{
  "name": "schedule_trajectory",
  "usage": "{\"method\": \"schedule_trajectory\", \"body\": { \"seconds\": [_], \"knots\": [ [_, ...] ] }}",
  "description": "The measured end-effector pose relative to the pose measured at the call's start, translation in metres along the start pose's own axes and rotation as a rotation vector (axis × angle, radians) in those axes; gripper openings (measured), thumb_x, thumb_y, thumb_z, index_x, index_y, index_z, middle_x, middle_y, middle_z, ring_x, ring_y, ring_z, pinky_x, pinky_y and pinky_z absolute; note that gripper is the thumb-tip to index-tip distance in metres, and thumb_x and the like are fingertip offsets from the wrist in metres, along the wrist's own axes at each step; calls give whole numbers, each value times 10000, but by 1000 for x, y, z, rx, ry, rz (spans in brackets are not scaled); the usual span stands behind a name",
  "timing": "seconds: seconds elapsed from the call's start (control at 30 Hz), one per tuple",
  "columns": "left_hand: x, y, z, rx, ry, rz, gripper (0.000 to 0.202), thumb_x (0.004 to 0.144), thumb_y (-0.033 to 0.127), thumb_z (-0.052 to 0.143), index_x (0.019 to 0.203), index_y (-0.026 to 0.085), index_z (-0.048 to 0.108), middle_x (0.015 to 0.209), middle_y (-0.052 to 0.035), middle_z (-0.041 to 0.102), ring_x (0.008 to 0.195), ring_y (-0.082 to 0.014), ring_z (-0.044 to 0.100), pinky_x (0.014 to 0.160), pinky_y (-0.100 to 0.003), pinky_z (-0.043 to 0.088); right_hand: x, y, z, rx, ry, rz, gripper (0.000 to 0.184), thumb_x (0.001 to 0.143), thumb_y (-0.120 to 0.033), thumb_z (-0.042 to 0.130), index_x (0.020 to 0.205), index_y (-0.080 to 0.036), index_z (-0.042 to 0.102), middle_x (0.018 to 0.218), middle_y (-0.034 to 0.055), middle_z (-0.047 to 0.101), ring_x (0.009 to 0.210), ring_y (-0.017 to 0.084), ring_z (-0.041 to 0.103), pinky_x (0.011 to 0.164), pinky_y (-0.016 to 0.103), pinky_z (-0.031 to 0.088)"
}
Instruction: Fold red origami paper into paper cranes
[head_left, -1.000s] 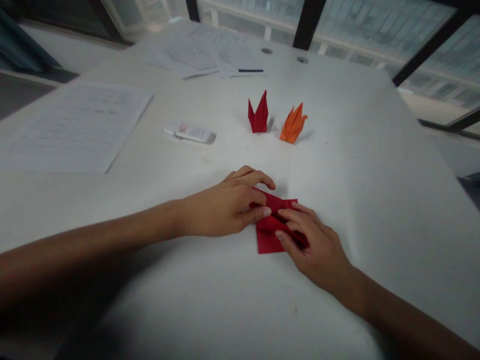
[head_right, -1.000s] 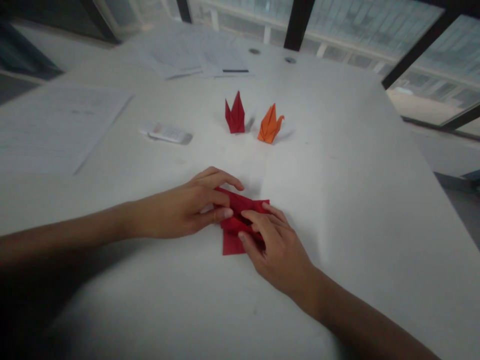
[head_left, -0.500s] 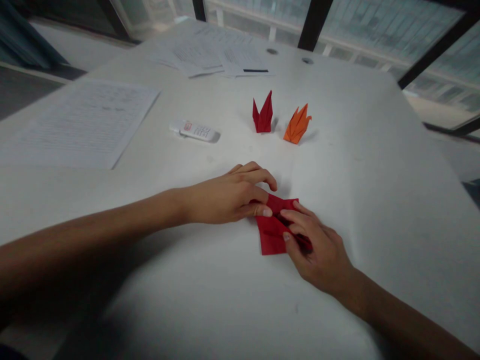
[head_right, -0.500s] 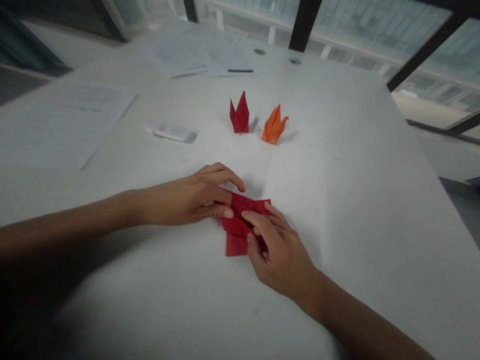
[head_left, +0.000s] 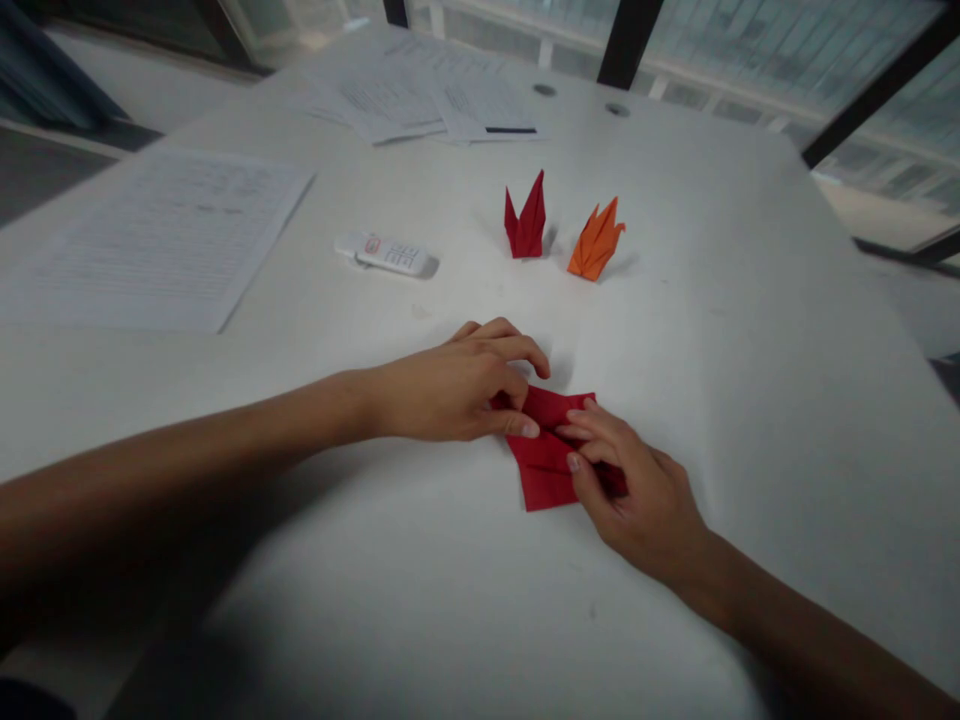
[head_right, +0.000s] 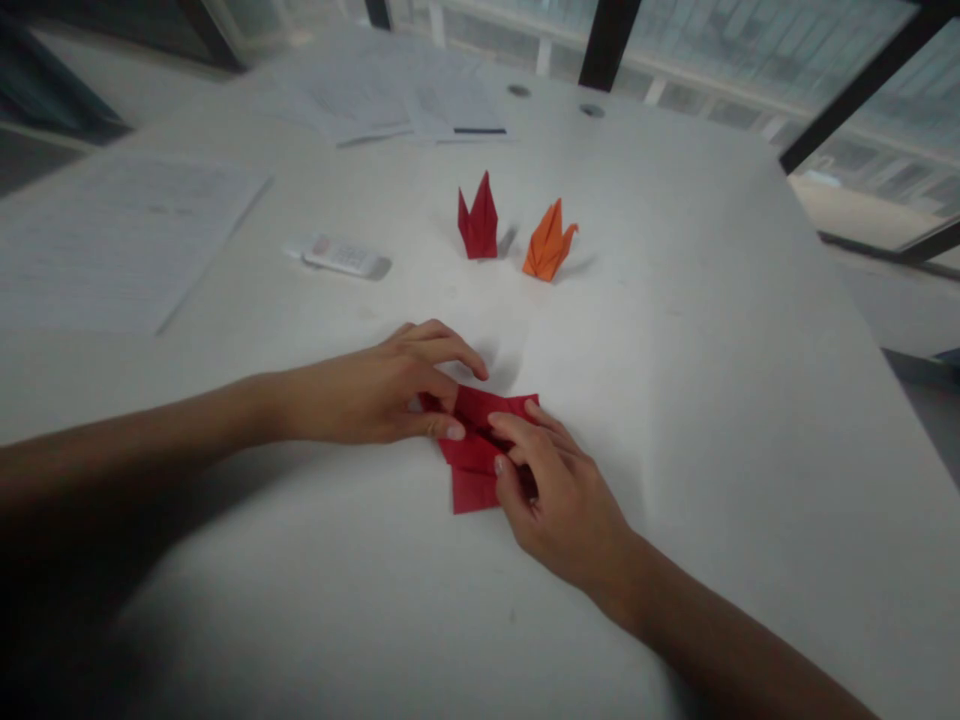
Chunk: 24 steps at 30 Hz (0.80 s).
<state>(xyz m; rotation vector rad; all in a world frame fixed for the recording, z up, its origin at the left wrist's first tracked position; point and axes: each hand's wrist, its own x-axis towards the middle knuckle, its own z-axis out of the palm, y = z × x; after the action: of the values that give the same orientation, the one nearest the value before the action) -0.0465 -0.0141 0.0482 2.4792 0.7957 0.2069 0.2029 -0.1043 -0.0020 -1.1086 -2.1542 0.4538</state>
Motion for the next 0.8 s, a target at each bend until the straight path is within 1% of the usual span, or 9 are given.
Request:
{"method": "schedule_trajectory", "body": {
  "seconds": [0.1,0.17,0.27,0.37,0.43,0.57,0.67,0.73,0.8],
  "knots": [
    [0,-3,1,26,59,-28,325,946,429,685,744,176,711,1361,-75,628,1251,-299,527,1070,-442,379,2,-1,0,-20,2,-36,373,953,-102,557,1306,-222,572,1011,56,771,1094,242,729,1087,504,558],
    [0,-5,2,11,72,-28,278,934,380,699,759,167,666,1306,-85,646,1147,-263,587,1021,-408,418,4,-2,-1,-35,-22,-79,306,939,-85,569,1203,-222,641,1101,88,736,1108,249,697,1073,506,555],
    [0,-7,4,6,78,-32,134,924,304,699,941,178,657,1223,-87,661,1056,-236,614,974,-376,449,4,-3,-2,-47,-77,-84,203,918,-106,613,1053,-217,717,1180,119,673,1125,272,647,1008,500,571],
    [0,-11,8,49,97,-55,278,905,268,715,1156,189,626,1223,-89,655,1120,-259,588,1003,-387,442,4,-4,-2,-53,-103,-82,159,900,-132,646,1006,-215,731,1231,123,663,1146,295,622,1001,524,552],
    [0,-16,10,75,104,-51,313,915,265,704,1207,193,617,1254,-94,649,1153,-267,567,1027,-400,428,4,-4,-3,-56,-110,-109,160,895,-124,643,998,-215,725,1208,112,690,1136,295,627,1007,532,538],
    [1,-33,9,58,135,-25,243,936,266,665,1167,192,659,1228,-103,657,1144,-261,549,1028,-389,422,4,-3,-3,-83,-123,-168,159,899,-116,638,998,-213,717,1100,86,748,1079,282,646,998,522,534],
    [1,-43,3,-1,137,-10,186,926,332,683,1047,191,699,1126,-95,670,1094,-244,567,1018,-363,417,4,-2,-3,-103,-136,-168,147,901,-118,646,1002,-202,711,1080,83,756,1063,277,644,1006,517,526],
    [1,-45,-2,-53,105,-21,182,926,351,678,1009,191,704,1065,-80,676,1025,-219,589,973,-334,431,4,-2,-2,-111,-139,-155,129,904,-120,648,990,-197,707,1082,85,752,1057,273,637,1001,512,522],
    [1,-43,-6,-100,69,-63,180,933,330,647,1032,187,696,1017,-63,677,944,-190,607,890,-298,450,4,-2,-2,-110,-141,-138,116,912,-124,644,980,-198,703,1083,84,745,1051,271,629,986,506,519]
  ]
}}
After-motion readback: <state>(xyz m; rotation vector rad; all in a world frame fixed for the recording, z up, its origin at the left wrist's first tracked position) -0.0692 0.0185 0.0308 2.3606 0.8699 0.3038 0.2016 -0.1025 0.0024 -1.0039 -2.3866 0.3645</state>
